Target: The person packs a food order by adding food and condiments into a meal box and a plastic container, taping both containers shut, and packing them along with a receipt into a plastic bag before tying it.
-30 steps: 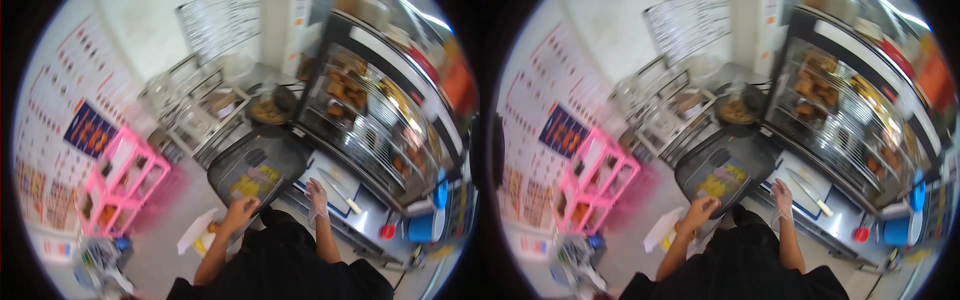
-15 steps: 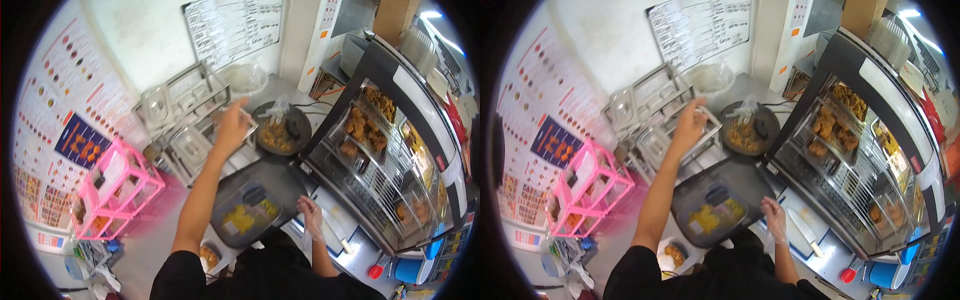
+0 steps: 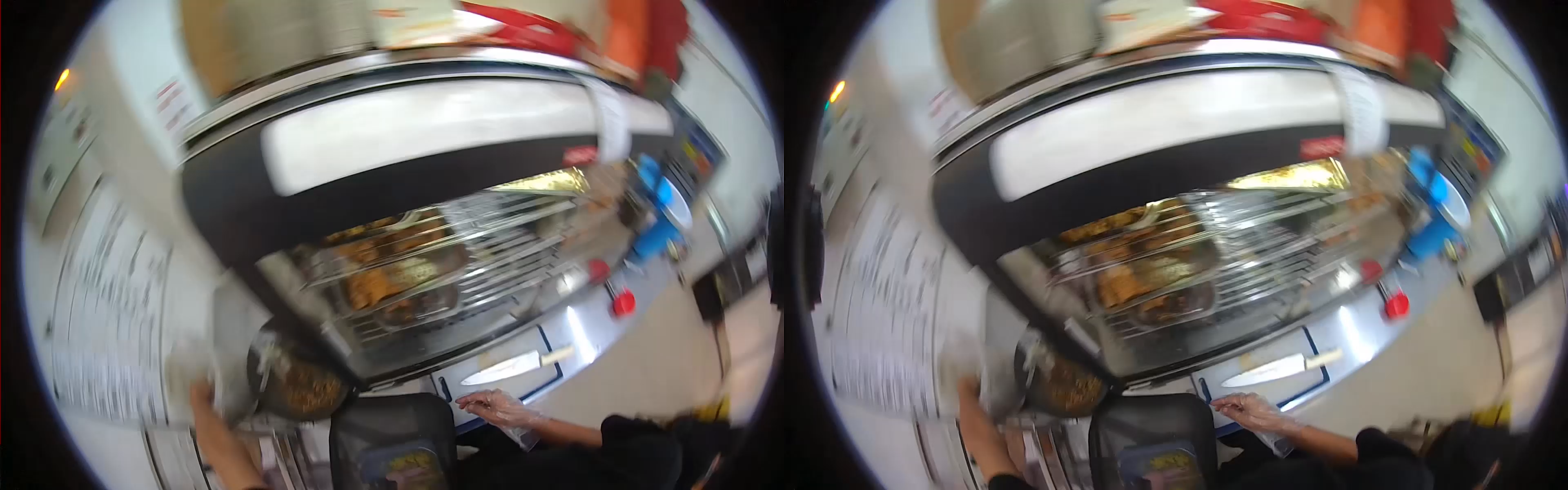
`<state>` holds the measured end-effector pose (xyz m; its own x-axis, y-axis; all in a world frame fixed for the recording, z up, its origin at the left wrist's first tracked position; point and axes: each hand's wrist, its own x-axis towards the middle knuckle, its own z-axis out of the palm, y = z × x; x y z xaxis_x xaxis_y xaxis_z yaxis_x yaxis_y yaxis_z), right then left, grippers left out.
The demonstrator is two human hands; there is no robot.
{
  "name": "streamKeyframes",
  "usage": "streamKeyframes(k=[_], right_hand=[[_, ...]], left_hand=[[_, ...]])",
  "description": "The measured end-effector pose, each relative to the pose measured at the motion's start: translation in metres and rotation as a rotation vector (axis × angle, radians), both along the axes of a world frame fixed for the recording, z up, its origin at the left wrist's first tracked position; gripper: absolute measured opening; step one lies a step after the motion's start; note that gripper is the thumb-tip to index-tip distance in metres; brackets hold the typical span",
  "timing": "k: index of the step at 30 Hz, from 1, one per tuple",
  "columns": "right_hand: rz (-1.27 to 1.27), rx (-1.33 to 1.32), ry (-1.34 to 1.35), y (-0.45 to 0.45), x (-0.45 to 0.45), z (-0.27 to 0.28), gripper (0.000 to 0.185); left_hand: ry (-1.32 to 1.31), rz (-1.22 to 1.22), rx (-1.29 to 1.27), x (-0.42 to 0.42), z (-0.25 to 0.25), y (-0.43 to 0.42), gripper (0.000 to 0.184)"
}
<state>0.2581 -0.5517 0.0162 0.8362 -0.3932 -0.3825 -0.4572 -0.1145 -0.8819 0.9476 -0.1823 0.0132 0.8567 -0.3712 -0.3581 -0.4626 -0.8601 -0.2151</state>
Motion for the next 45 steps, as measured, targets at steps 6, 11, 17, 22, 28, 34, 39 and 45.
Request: streamKeyframes(k=[6, 11, 17, 22, 28, 34, 39, 45], right_hand=[[-0.076, 0.077, 0.118, -0.003, -0.007, 0.012, 0.042], [-0.055, 0.100, 0.085, -0.003, -0.010, -0.003, 0.040], [-0.038, 0.070, 0.104, -0.006, -0.013, 0.004, 0.039], [-0.037, 0.065, 0.076, -0.008, -0.020, 0.005, 0.040], [-0.037, 0.024, 0.017, -0.013, -0.027, 0.006, 0.043], [-0.055, 0.008, -0.044, -0.015, -0.032, 0.009, 0.040], [-0.013, -0.014, -0.110, -0.012, -0.037, 0.008, 0.038], [0.049, -0.023, -0.186, 0.008, -0.049, 0.010, 0.036]], left_hand=[[0.041, 0.035, 0.112, 0.005, -0.010, -0.004, 0.030], [0.050, 0.050, 0.102, -0.002, -0.015, -0.003, 0.031], [0.041, 0.062, 0.078, -0.013, -0.008, -0.001, 0.034], [0.009, 0.081, 0.041, -0.011, 0.004, 0.001, 0.037], [-0.085, 0.087, -0.074, -0.004, 0.024, 0.005, 0.041], [-0.507, 0.138, -0.487, -0.007, 0.062, 0.008, 0.046], [-0.724, 0.186, -0.687, -0.028, 0.109, 0.022, 0.041], [-0.665, 0.141, -0.808, -0.042, 0.119, 0.077, 0.022]])
